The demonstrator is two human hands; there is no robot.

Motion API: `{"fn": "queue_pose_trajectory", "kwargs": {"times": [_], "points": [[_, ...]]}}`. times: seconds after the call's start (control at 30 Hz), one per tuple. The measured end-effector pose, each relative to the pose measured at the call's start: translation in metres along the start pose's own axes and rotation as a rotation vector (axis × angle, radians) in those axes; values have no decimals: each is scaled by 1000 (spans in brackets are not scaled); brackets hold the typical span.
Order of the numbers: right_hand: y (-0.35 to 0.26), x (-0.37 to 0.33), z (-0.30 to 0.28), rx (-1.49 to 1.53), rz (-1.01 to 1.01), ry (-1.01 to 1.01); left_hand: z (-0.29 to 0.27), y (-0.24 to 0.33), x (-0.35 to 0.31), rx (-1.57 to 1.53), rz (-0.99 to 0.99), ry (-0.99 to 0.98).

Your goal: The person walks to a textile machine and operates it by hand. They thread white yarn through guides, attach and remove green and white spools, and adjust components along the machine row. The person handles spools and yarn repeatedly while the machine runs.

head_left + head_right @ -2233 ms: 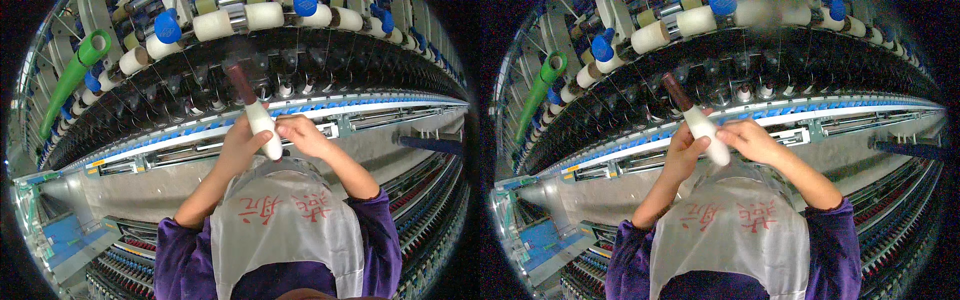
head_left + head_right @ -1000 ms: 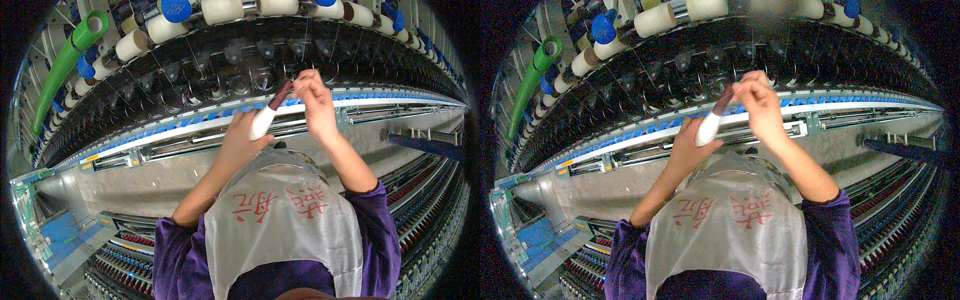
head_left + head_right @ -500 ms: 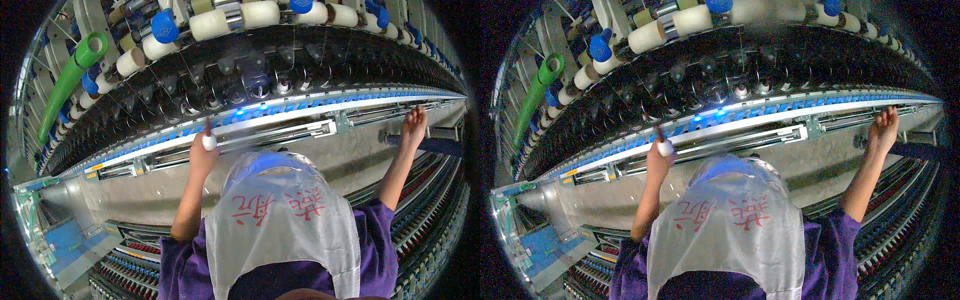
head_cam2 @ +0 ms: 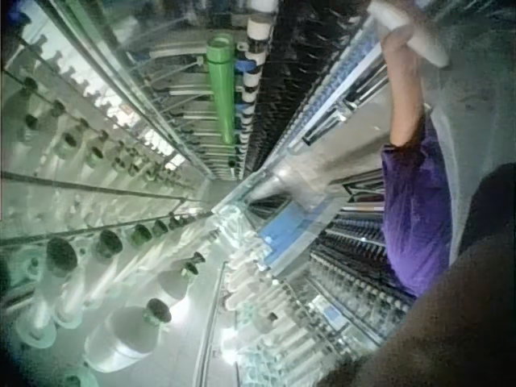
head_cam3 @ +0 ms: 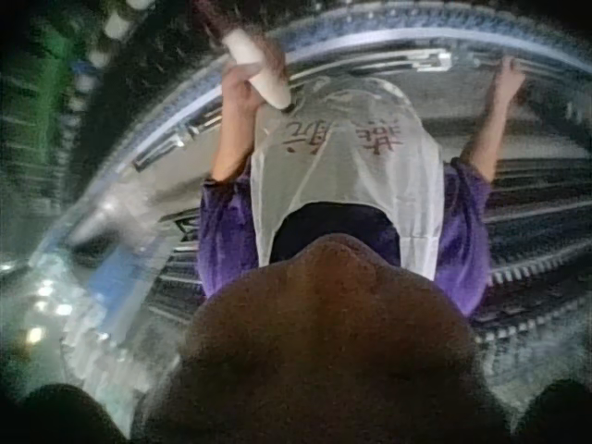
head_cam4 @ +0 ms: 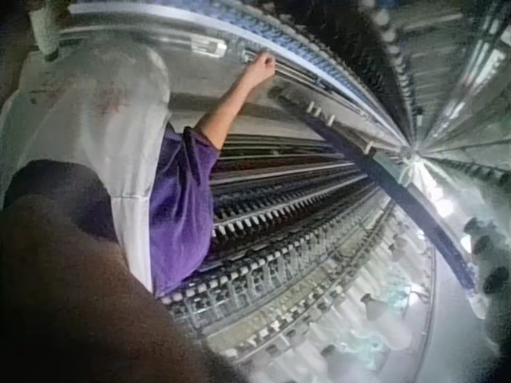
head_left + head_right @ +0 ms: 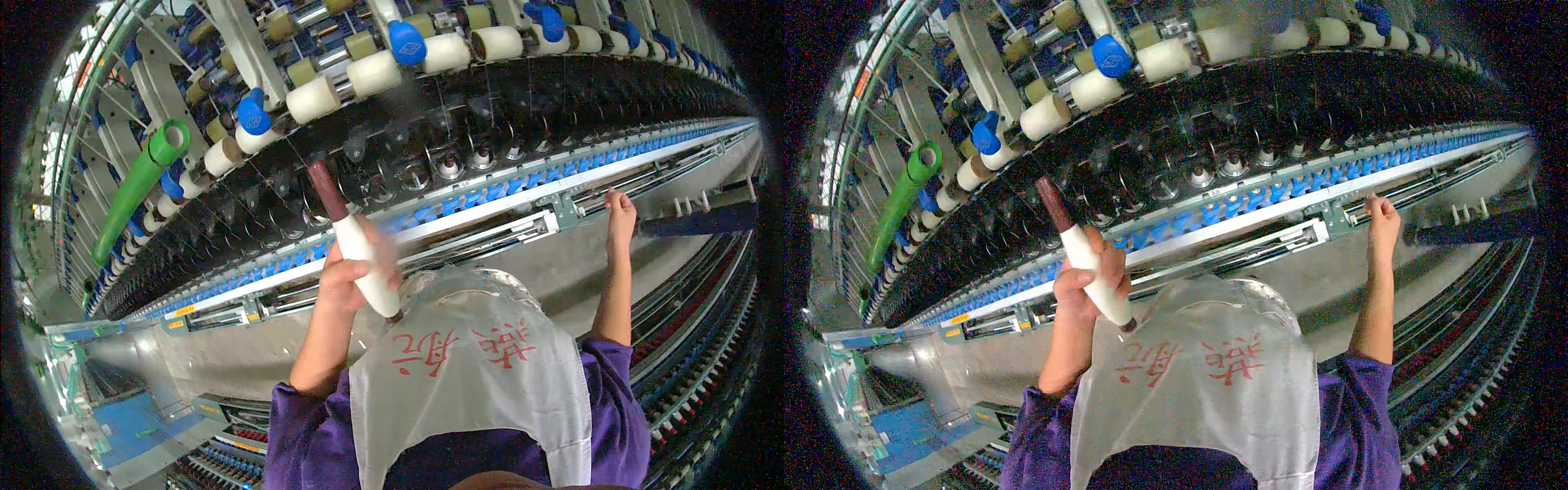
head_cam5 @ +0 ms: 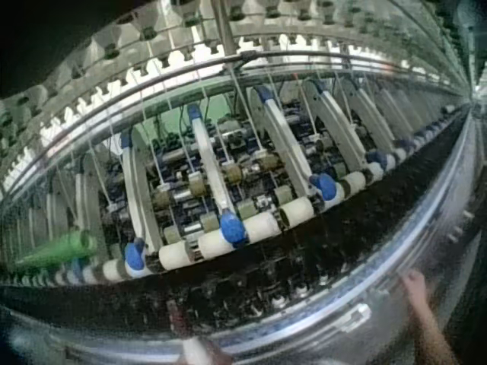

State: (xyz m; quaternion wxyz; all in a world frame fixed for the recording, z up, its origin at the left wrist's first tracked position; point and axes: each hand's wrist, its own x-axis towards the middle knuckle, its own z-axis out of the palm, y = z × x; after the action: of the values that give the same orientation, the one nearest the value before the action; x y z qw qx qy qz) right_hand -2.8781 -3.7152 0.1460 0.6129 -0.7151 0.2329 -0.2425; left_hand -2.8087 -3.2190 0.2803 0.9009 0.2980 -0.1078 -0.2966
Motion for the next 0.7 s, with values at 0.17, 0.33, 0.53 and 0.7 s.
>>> {"fn": "queue_pose_trajectory", "kwargs": {"times": [0.17, 0.33, 0.53, 0.7], "points": [[1, 9, -4, -30, -4, 91, 4, 1, 0, 23, 23, -124], [-71, -17, 51, 22, -57, -138, 18, -12, 6, 284, -201, 115], [-165, -95, 168, -337, -780, -859, 39, -43, 35, 648, -189, 215], [-173, -111, 194, -361, -909, -871, 40, -45, 33, 822, -188, 286]]}}
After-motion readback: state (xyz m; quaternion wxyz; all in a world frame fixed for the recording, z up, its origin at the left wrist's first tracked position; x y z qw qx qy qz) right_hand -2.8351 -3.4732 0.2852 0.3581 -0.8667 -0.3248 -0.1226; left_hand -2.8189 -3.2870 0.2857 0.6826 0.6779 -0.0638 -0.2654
